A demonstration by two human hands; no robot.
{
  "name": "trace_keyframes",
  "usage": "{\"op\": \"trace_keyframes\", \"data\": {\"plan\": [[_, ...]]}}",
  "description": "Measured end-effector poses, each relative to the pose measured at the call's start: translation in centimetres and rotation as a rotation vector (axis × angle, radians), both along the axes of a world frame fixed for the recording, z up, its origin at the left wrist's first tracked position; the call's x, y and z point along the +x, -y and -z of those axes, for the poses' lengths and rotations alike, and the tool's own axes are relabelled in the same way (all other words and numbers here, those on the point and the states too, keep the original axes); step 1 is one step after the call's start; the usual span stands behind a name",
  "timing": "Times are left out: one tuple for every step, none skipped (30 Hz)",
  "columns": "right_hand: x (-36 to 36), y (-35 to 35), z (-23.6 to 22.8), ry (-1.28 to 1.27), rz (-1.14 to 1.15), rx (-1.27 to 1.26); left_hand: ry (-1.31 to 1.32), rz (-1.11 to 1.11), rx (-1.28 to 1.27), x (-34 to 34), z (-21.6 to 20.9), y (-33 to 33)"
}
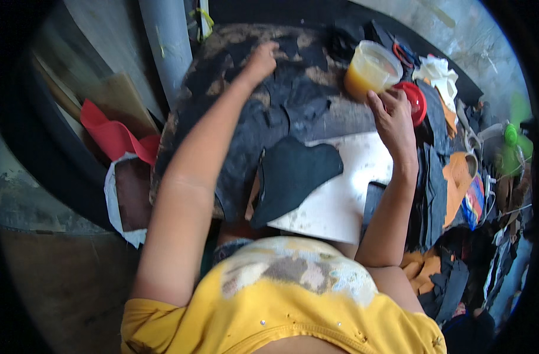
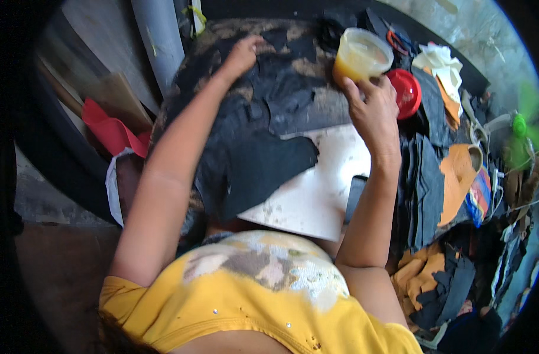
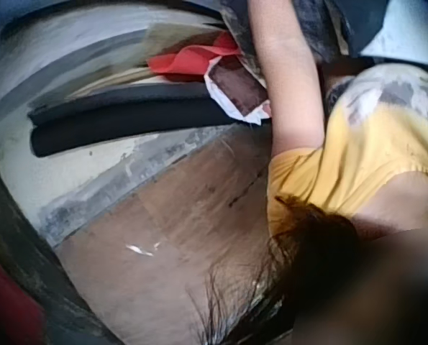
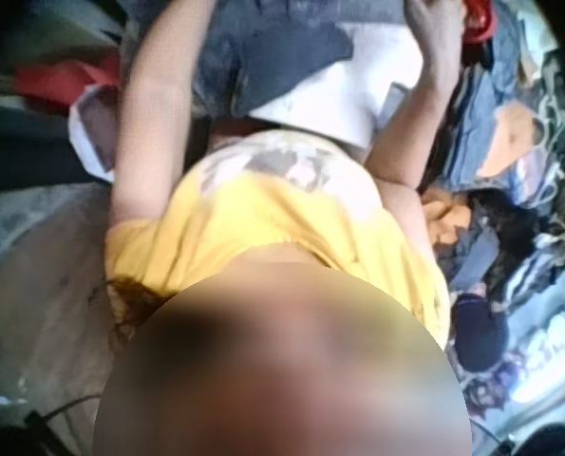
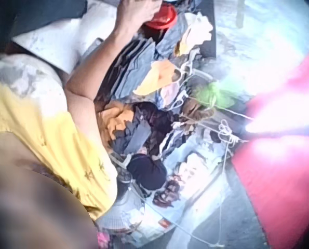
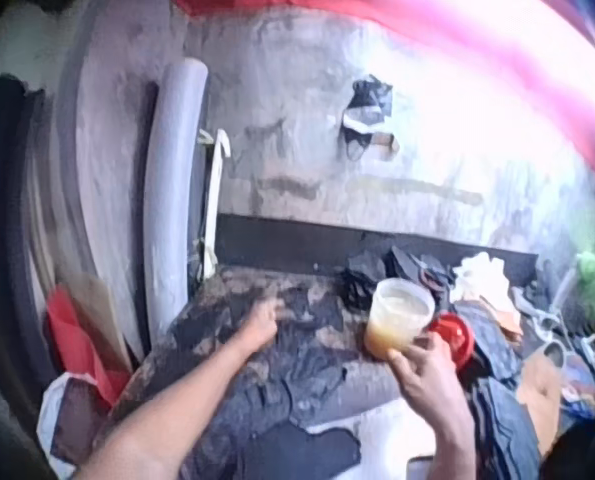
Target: The person repeatedly rubs black leather pieces on a white rectangular board using both hands. They pick up individual pieces, rub them against the board, and place them back down, continuing this cycle throughout the clip.
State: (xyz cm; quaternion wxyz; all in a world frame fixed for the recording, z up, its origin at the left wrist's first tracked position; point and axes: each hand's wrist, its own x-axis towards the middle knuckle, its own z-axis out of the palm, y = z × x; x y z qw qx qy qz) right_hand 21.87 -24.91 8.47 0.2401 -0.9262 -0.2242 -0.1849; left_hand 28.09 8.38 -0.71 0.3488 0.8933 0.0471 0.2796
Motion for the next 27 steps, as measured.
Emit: {"op": "trace_keyframes", "data": {"plan": [[-1.6,-0.1,0.2,-0.015,-0.115,0.153,0.059,0.045,0.021,-1.0,-0.6,0.1],[-2.8,-0.2,0.2,-0.015,-0.24,0.321,0.04,0.058,0.002,-2.3,-1.6,0.1],[-4.2,0.0,0.2,-0.023,-0.284,0.344,0.062,0.175,-0.049,-4.1,-2.8,0.1],[-5.5,0.4,0.0,-0.001,-0.351,0.369,0.033,0.28,-0.126,-6.1,-4.1,0.3],[-6.6,0.8,-0.2,0.041,-0.393,0.349,0.022,0.357,-0.15,-8.5,-5.3,0.8],[-7.8,1.1,-0.2,0.011,-0.426,0.353,0.016,0.431,-0.169,-11.2,-6.4,1.1],[-9.0,1.2,-0.1,-0.009,-0.463,0.361,-0.029,0.49,-0.172,-14.1,-7.6,1.4],[-10.2,1.4,0.0,-0.027,-0.498,0.366,-0.006,0.608,-0.161,-17.1,-8.3,1.9],[-11.3,1.3,0.4,-0.034,-0.526,0.337,-0.096,0.609,-0.205,-19.6,-8.9,2.6],[-12.4,1.2,0.8,-0.044,-0.554,0.306,-0.086,0.695,-0.232,-21.8,-9.3,3.3],[-13.3,0.9,1.4,-0.048,-0.56,0.246,-0.127,0.719,-0.211,-23.4,-9.3,4.2],[-14.0,0.7,2.0,-0.044,-0.569,0.182,-0.127,0.763,-0.181,-24.8,-9.2,5.0],[-14.3,0.4,2.6,-0.043,-0.53,0.102,-0.171,0.765,-0.179,-26.0,-8.8,5.9],[-14.3,0.1,3.1,0.005,-0.447,0.022,-0.207,0.762,-0.194,-26.9,-8.3,6.7],[-14.2,0.0,3.5,0.015,-0.385,0.0,-0.188,0.726,-0.198,-27.5,-7.7,7.6],[-14.0,0.0,3.8,0.025,-0.32,-0.021,-0.197,0.68,-0.21,-27.9,-7.1,8.2],[-13.9,0.0,4.0,0.065,-0.299,-0.05,-0.187,0.665,-0.247,-28.0,-6.7,8.5],[-13.9,0.0,4.1,0.102,-0.278,-0.078,-0.152,0.665,-0.248,-28.1,-6.3,8.6],[-14.0,0.0,4.2,0.148,-0.254,-0.087,-0.14,0.657,-0.255,-28.1,-6.0,8.7],[-14.3,0.0,4.2,0.152,-0.225,-0.128,-0.127,0.649,-0.261,-28.1,-5.8,8.6],[-14.9,0.0,4.3,0.166,-0.193,-0.149,-0.144,0.662,-0.275,-28.2,-5.6,8.6],[-15.4,-0.1,4.4,0.174,-0.16,-0.17,-0.143,0.661,-0.272,-28.2,-5.5,8.6],[-16.0,-0.2,4.5,0.158,-0.143,-0.178,-0.145,0.661,-0.273,-28.2,-5.5,8.5],[-16.4,-0.2,4.5,0.174,-0.223,-0.129,-0.147,0.661,-0.274,-28.2,-5.5,8.5],[-16.7,-0.1,4.6,0.157,-0.288,-0.101,-0.151,0.663,-0.27,-28.2,-5.5,8.5],[-16.7,0.0,4.6,0.16,-0.368,-0.069,-0.154,0.664,-0.265,-28.2,-5.5,8.5],[-16.6,0.0,4.6,0.15,-0.456,-0.051,-0.148,0.662,-0.266,-28.2,-5.5,8.5]]}}
